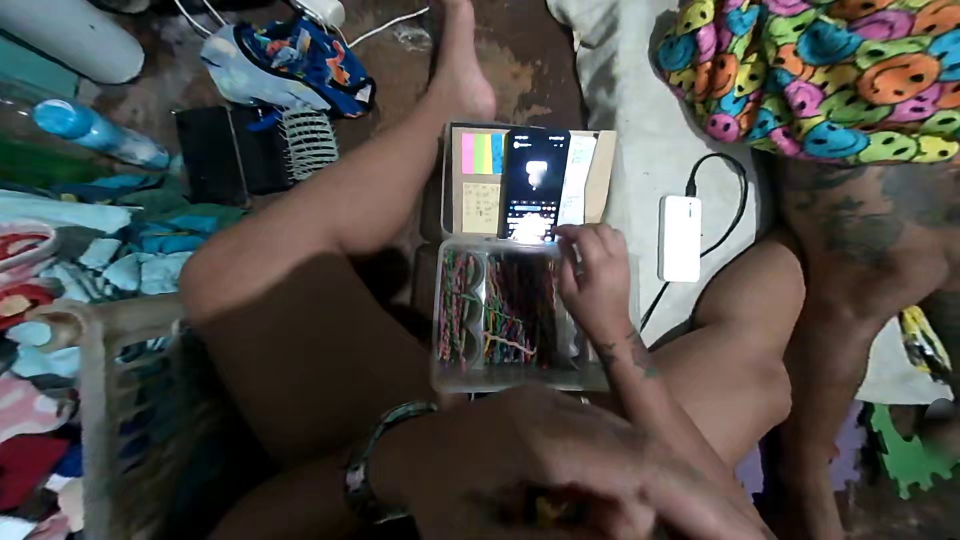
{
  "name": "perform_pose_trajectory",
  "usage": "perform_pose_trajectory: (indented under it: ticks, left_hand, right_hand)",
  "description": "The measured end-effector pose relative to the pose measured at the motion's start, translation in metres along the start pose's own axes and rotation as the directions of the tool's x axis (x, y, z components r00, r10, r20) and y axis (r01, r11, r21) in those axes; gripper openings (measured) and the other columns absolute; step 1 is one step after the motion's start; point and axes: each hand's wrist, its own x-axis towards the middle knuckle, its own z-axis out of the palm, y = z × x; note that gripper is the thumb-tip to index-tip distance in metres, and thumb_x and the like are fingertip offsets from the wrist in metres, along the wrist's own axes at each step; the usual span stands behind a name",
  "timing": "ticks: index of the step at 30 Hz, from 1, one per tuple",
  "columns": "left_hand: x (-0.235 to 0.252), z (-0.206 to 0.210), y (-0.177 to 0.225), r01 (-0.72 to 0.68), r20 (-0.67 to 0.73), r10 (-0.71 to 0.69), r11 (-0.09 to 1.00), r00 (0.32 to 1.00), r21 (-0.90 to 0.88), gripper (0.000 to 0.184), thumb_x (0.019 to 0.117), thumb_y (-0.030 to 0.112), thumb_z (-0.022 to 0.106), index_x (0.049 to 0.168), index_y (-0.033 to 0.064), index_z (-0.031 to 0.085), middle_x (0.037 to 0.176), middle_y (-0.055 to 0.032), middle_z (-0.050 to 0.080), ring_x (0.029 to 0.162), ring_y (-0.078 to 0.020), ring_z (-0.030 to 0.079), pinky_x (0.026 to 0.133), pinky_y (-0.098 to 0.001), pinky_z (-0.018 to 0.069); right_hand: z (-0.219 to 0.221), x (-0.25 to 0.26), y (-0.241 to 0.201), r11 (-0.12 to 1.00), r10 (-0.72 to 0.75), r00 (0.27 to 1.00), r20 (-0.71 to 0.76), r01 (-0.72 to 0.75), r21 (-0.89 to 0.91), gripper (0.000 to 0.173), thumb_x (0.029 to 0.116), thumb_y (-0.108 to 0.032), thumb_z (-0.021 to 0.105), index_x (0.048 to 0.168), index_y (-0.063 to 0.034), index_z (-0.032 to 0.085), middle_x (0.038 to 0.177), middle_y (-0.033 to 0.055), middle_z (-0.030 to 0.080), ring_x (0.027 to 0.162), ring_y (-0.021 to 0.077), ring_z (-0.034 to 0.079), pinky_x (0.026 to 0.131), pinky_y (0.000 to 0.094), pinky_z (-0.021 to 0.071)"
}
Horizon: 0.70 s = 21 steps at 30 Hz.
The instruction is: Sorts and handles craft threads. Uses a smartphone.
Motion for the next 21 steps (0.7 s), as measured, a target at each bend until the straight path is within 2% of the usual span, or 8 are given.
perform_pose_trajectory:
  ticks: [1,3,5,7,11,16,18,21]
  left_hand:
    - [-0.001,-0.003,-0.01,0.055,0.008,-0.055,0.996,0.998,0.068,0.029,0.104,0.014,0.05,0.115,-0.0098,0.063,0.089,-0.0117,0.064,0.073,-0.0059,0.053,0.067,-0.0183,0.0457]
    - [-0.005,-0.006,-0.028,0.199,-0.023,-0.2,0.941,0.979,0.274,0.031,0.0975,0.006,0.053,0.125,-0.0047,0.063,0.086,-0.0084,0.064,0.07,-0.0064,0.055,0.064,-0.0188,0.0476]
    - [-0.01,-0.006,-0.039,0.308,-0.071,-0.319,0.797,0.945,0.519,0.034,0.0955,0.006,0.057,0.128,0.0019,0.063,0.087,-0.0081,0.064,0.074,-0.0145,0.06,0.067,-0.0278,0.0524]
    - [-0.013,-0.008,-0.045,0.391,-0.087,-0.448,0.648,0.89,0.654,0.034,0.0977,0.012,0.057,0.13,0.005,0.062,0.097,-0.0124,0.069,0.085,-0.0249,0.067,0.075,-0.0415,0.0564]
    - [-0.011,-0.02,-0.055,0.584,-0.109,-0.753,0.401,0.649,0.706,0.037,0.1056,0.024,0.054,0.138,0.0078,0.057,0.122,-0.0184,0.066,0.11,-0.0346,0.066,0.094,-0.0536,0.0518]
    - [-0.013,-0.034,-0.077,0.667,-0.197,-0.89,0.147,0.412,0.731,0.045,0.108,0.031,0.05,0.146,0.0066,0.05,0.137,-0.0226,0.057,0.125,-0.039,0.058,0.104,-0.0558,0.0454]
    - [-0.013,-0.036,-0.08,0.672,-0.242,-0.903,0.067,0.355,0.737,0.047,0.1077,0.033,0.05,0.146,0.0067,0.05,0.137,-0.0227,0.057,0.125,-0.0391,0.058,0.104,-0.0558,0.0454]
    - [-0.014,-0.039,-0.083,0.706,-0.376,-0.867,-0.041,0.327,0.707,0.047,0.1068,0.034,0.052,0.144,0.0058,0.053,0.136,-0.023,0.057,0.125,-0.0402,0.057,0.104,-0.0562,0.0454]
  right_hand:
    - [-0.002,0.004,0.006,0.999,0.028,1.0,0.012,-0.027,-0.031,0.025,0.0943,-0.007,0.059,0.116,0.0002,0.07,0.108,0.0212,0.068,0.102,0.0408,0.064,0.088,0.0542,0.0519]
    - [-0.001,0.009,0.015,0.995,0.068,0.997,0.049,-0.064,-0.071,0.029,0.0966,-0.01,0.057,0.122,-0.0014,0.068,0.113,0.0226,0.065,0.105,0.0419,0.062,0.087,0.0541,0.0517]
    - [0.004,0.013,0.023,0.994,0.073,0.995,0.073,-0.067,-0.083,0.031,0.0986,-0.013,0.056,0.125,-0.002,0.067,0.115,0.0233,0.064,0.105,0.0424,0.062,0.087,0.0547,0.0517]
    - [0.012,0.014,0.03,0.995,0.063,0.995,0.077,-0.057,-0.08,0.031,0.0997,-0.014,0.055,0.126,-0.0022,0.067,0.115,0.0232,0.065,0.106,0.042,0.063,0.088,0.0549,0.052]
    - [0.024,0.011,0.039,0.994,0.025,0.998,0.063,-0.018,-0.104,0.033,0.1001,-0.015,0.053,0.127,-0.0025,0.067,0.115,0.0228,0.065,0.103,0.0416,0.063,0.085,0.0543,0.0526]
    - [0.028,0.009,0.042,0.991,0.023,0.998,0.054,-0.016,-0.134,0.039,0.103,-0.024,0.044,0.125,-0.005,0.069,0.114,0.0214,0.066,0.102,0.0406,0.064,0.083,0.0537,0.0528]
    - [0.03,0.008,0.042,0.987,0.033,0.997,0.063,-0.022,-0.16,0.044,0.1049,-0.033,0.04,0.126,-0.0069,0.069,0.114,0.0205,0.067,0.102,0.04,0.065,0.082,0.0534,0.0528]
    - [0.031,0.008,0.04,0.983,0.057,0.996,0.069,-0.044,-0.176,0.049,0.1052,-0.037,0.037,0.128,-0.0069,0.069,0.112,0.0208,0.066,0.099,0.0397,0.064,0.08,0.0534,0.0522]
